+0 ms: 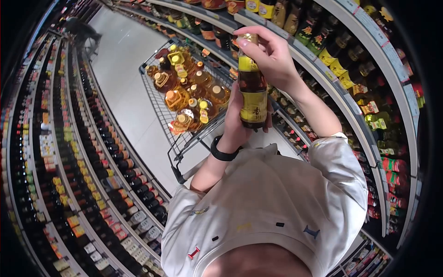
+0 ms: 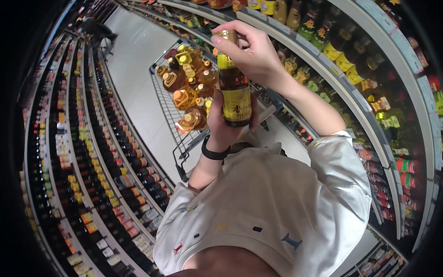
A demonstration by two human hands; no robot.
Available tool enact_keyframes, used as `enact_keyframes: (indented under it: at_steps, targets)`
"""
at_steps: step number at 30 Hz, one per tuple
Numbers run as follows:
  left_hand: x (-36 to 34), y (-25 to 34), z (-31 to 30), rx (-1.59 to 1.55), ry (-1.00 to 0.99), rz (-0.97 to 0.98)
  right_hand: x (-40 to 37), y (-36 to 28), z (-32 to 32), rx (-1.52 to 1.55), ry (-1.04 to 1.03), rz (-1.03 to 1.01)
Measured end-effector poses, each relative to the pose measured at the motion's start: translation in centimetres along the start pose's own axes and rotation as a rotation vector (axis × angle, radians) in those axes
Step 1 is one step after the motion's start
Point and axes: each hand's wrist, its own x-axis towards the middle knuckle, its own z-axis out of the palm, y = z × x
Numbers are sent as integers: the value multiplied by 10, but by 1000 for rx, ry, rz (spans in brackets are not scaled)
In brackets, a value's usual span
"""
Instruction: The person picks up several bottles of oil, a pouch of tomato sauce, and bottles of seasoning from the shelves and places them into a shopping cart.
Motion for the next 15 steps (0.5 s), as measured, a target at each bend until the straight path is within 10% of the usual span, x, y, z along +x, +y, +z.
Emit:
enact_keyframes:
  at_steps: [15]
  targets:
    - [-40, 9, -52, -40, 312, 77, 26, 75, 51, 36, -307, 162]
